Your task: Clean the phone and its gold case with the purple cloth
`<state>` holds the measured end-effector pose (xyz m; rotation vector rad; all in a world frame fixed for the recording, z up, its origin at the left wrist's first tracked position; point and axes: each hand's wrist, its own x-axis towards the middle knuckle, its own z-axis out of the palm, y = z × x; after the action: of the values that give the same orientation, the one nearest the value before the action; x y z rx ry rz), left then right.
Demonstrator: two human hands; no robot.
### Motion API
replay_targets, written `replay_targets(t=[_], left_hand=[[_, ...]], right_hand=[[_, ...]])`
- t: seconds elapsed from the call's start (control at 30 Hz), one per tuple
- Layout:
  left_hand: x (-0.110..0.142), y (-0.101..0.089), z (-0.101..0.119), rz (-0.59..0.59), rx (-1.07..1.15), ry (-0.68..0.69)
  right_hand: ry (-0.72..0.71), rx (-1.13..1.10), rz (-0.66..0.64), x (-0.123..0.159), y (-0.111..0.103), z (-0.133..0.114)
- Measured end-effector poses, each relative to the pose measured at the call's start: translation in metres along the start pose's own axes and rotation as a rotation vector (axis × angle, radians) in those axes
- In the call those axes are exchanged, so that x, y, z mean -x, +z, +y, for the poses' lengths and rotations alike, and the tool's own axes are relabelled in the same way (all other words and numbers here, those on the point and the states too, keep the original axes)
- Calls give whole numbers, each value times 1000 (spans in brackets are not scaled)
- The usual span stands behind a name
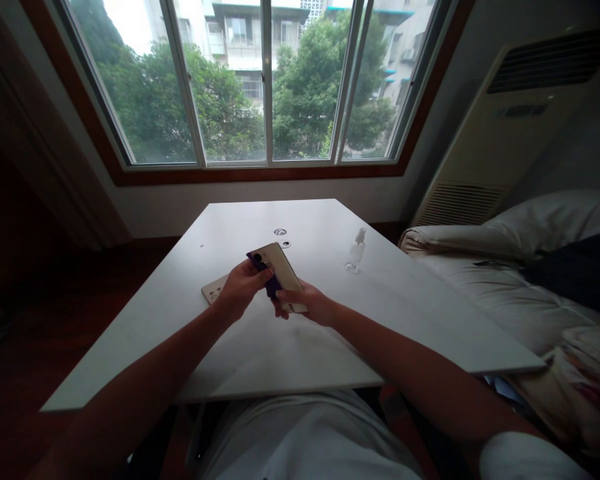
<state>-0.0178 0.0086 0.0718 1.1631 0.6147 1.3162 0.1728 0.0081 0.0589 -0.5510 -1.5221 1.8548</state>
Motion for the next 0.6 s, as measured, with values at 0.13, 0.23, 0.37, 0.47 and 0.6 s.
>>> replay_targets(t=[0.13, 0.23, 0.37, 0.47, 0.6], left_hand=[[-1, 1, 1, 49, -43, -5], [0, 3, 3, 56, -65, -7], [4, 6, 5, 77, -97, 39], [5, 6, 4, 99, -112, 67], [5, 7, 1, 148, -106, 58]], right_hand=[[-25, 46, 14, -2, 0, 2], [-24, 50, 13, -2, 1, 1], [13, 13, 10, -2, 5, 0], [28, -15, 8, -2, 9, -1], [44, -22, 11, -2, 15, -2]])
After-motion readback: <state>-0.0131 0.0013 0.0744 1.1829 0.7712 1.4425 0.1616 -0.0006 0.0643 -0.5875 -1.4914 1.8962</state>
